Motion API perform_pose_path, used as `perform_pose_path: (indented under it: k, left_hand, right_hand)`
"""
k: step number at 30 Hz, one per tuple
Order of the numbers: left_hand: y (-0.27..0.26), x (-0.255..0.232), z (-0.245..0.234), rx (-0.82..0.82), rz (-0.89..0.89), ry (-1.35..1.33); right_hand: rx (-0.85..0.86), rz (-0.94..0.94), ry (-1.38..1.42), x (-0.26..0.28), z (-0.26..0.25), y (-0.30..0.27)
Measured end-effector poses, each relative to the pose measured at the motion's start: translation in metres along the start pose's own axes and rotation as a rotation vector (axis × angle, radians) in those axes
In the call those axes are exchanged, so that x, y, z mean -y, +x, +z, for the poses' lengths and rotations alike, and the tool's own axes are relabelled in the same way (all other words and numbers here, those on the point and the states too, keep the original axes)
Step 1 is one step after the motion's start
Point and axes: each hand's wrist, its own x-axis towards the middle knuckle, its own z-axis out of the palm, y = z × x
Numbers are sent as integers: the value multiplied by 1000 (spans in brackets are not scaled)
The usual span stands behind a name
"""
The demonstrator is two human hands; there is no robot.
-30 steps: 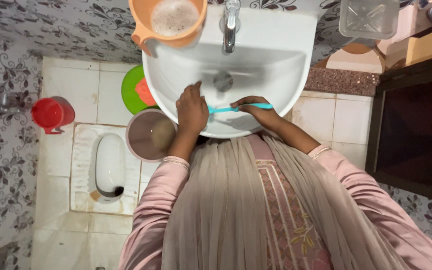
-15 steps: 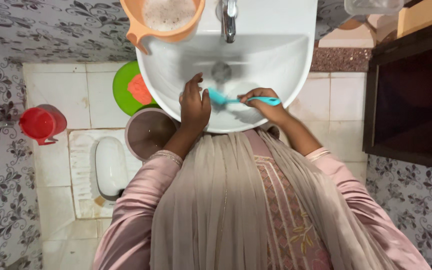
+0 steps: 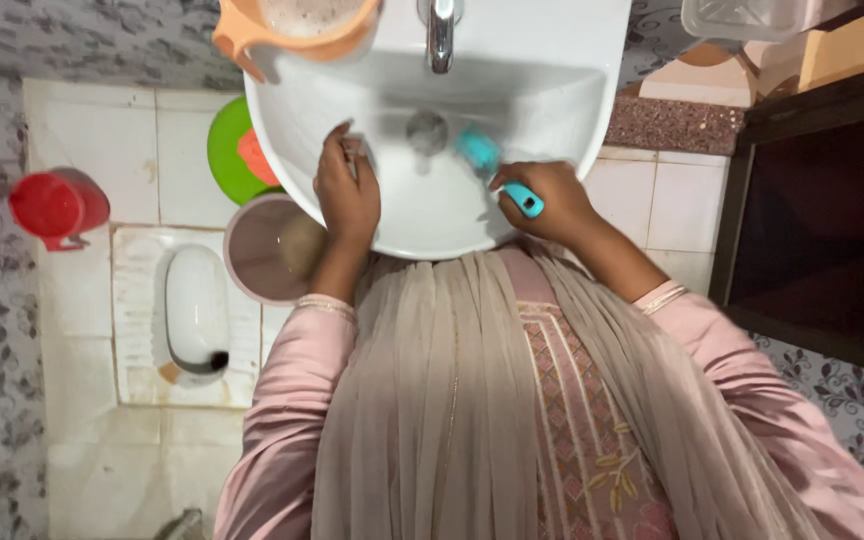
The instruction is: The person scrubs a white bathroom sink with a blue scrub brush, repeatedly dipping it into a peach-colored bucket of soapy water. They scrub the basin, faucet area, and overflow, occasionally rinsing the brush under running water from the tap.
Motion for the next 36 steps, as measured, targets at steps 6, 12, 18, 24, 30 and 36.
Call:
perform_pose_path:
  k: [6,12,18,24,30,36]
  left_hand:
    - [-10,6,3,-77,36,41]
    - [6,26,20,-97,-108,-416]
    - [94,-51,-5,-56,-689,-838]
    - [115,-47,-11,-33,-602,-1012]
    - [71,-25,-20,50,-403,-939]
    - [35,-2,-24,221,-230,-676]
  right_hand:
    - [118,68,-97,3,-7,-9]
    - [130,120,-86,10,-33,-14]
    - [-139,-214,87,23,-48,-29]
    - [-290,-475,131,89,-81,-55]
    - [-326,-564,-32,147,-75,-54]
    - [-215,-458,-25,160,-32,-17]
